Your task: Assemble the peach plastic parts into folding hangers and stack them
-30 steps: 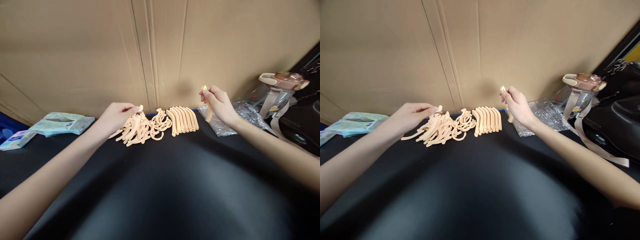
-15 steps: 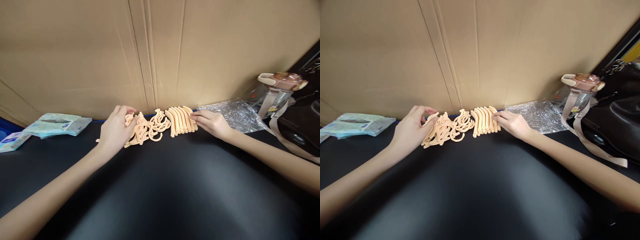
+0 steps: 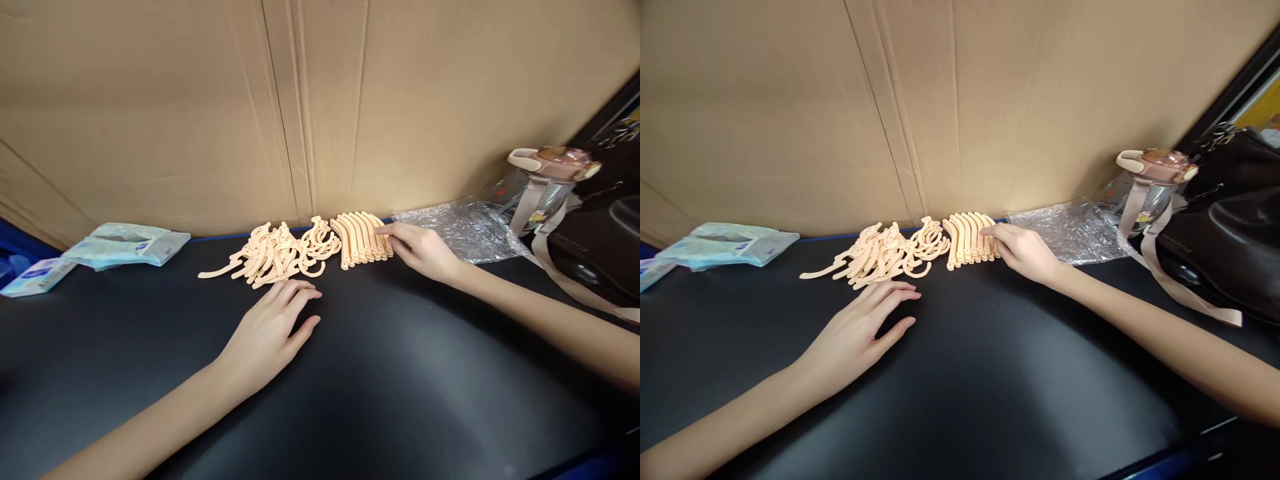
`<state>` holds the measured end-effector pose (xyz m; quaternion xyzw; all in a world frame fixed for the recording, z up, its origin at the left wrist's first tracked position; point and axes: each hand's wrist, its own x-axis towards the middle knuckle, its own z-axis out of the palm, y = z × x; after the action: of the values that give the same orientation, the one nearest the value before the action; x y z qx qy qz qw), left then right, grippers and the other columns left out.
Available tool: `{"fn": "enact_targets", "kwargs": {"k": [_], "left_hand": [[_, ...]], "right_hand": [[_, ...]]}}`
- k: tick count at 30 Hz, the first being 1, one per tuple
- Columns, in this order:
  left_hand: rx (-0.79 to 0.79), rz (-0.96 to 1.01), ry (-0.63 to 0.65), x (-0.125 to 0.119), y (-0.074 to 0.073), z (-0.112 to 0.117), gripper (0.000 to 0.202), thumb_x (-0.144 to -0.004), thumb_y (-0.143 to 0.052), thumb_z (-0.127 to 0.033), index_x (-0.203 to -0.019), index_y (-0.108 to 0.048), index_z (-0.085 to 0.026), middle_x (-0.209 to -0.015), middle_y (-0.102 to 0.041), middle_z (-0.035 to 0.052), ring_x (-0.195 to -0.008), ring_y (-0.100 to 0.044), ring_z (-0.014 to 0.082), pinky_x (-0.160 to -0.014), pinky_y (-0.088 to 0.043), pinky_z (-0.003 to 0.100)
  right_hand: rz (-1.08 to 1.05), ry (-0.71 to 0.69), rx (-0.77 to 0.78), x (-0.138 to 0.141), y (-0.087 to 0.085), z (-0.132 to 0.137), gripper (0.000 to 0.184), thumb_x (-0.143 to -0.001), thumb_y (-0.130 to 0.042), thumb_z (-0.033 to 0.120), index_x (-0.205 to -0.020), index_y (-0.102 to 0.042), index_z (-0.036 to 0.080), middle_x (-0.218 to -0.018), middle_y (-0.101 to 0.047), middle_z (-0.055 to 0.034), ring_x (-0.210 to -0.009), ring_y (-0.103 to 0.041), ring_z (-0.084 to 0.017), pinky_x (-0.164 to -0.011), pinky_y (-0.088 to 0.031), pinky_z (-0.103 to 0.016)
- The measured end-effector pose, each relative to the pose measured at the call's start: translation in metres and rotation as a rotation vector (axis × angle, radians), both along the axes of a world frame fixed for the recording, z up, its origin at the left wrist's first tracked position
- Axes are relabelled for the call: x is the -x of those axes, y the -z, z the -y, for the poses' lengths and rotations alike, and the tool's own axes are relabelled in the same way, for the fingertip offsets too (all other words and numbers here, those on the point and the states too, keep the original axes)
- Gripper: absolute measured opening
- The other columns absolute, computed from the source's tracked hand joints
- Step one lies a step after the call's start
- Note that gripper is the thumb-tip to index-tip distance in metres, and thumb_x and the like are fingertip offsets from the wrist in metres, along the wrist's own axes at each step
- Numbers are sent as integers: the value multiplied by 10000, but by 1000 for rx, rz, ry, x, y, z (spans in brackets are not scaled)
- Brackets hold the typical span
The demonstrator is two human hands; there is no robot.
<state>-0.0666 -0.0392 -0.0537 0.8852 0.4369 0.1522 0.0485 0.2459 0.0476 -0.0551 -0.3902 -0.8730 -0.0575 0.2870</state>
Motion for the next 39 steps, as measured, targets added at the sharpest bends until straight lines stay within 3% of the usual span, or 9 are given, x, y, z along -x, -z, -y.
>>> {"fn": "enact_targets", "kwargs": {"k": [6, 12, 16, 24, 39], "left_hand": [[-17, -112, 10, -7, 12, 8, 459, -1002, -345, -392, -1382, -471, -168, -1470, -453, 124, -1350, -431, 300, -1086, -421, 516], [19, -159, 8, -10, 16, 18, 543, -1012, -268, -426, -1449, -387, -126, -1545, -355, 134, -1435, -322, 269, -1175, -304, 527], [74, -188, 41, -3, 13, 20, 606, -1005, -232, -493, -1490, -321, -142, -1575, -295, 104, -1471, -238, 242, -1200, -257, 511], [121, -211, 41, 5, 10, 19, 662, -978, -219, -584, -1513, -280, -197, -1594, -249, 39, -1476, -224, 228, -1202, -267, 490], [118, -167, 34, 4, 10, 20, 634, -978, -275, -564, -1489, -342, -194, -1576, -303, 63, -1459, -269, 251, -1196, -278, 494]], "right_hand": [[13, -142, -8, 39, -9, 47, 259, -962, -439, 142, -1130, -635, 139, -1197, -661, -103, -1141, -606, -219, -995, -509, -385], [116, -222, 196, 73, 8, 84, 379, -987, -473, 302, -1306, -576, 126, -1392, -542, -137, -1263, -531, -255, -1065, -462, -427], [166, -213, 211, 74, 16, 86, 456, -1006, -427, 349, -1387, -508, 111, -1447, -492, -144, -1308, -495, -273, -1089, -431, -468], [212, -225, 171, 70, 18, 87, 460, -1012, -409, 346, -1368, -531, 82, -1453, -481, -147, -1320, -487, -278, -1103, -418, -461], [215, -237, 182, 69, 19, 84, 463, -1013, -404, 355, -1381, -520, 99, -1466, -467, -139, -1338, -467, -268, -1118, -399, -461]]}}
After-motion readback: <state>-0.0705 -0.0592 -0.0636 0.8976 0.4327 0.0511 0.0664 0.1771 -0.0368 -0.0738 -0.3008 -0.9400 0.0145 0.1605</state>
